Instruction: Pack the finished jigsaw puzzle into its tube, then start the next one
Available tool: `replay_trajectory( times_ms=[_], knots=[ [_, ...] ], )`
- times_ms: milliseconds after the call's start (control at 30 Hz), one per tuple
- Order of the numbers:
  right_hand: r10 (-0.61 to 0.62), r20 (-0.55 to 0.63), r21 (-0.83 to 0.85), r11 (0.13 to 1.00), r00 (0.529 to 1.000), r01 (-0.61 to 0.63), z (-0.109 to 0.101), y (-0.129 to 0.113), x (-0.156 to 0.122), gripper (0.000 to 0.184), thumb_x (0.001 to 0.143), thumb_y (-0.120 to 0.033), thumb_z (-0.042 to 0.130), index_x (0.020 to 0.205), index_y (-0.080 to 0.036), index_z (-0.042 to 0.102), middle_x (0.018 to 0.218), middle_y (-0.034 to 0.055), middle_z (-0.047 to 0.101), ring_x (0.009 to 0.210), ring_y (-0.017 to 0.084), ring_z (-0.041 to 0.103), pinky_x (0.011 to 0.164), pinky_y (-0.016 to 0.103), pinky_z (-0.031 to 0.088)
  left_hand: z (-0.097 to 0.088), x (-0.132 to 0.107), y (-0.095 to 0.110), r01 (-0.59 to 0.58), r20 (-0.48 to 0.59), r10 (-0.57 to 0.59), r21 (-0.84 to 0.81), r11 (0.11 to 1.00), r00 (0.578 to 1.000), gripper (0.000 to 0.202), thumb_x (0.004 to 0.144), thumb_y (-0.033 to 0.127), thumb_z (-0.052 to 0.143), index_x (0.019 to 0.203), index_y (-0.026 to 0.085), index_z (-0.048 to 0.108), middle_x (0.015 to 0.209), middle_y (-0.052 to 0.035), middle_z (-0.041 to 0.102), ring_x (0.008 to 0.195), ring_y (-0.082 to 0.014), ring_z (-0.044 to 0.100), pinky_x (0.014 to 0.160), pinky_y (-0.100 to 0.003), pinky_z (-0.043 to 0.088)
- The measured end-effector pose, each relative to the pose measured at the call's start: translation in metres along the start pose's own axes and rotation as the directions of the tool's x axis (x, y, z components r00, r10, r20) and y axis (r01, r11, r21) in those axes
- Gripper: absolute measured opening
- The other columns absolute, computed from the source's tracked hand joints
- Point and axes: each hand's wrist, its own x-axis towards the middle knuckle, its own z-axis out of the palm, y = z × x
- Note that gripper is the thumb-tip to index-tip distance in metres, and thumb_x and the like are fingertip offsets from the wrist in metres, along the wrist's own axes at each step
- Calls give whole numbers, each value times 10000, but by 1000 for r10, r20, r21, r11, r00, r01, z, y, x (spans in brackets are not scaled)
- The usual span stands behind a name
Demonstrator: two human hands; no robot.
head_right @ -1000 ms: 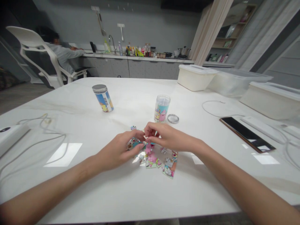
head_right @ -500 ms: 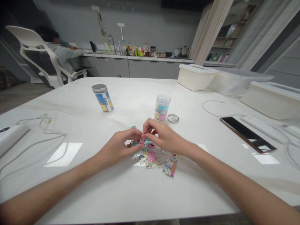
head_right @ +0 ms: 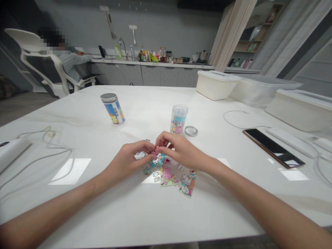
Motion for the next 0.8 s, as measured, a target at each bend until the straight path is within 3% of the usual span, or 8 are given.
replay_trajectory(
  times_ms=[467,800],
  knots=[
    [42,-142,-93,994,989,-56,-3,7,3,113,863,-313,563,857,-200,569,844,21,628,744,146,570,662,297,454,-1,1,2,5,-76,-6,-24,1000,997,110,792,163,680,876,197,617,846,30,703,783,-108,667,749,-226,532],
    [84,-2,-300,951,996,-81,0,15,3,100,890,-233,508,927,-191,590,833,22,637,729,140,568,674,294,443,-2,-1,2,47,-28,-50,-108,993,998,211,748,195,731,886,203,572,740,46,698,693,-112,657,658,-226,525]
  ],
)
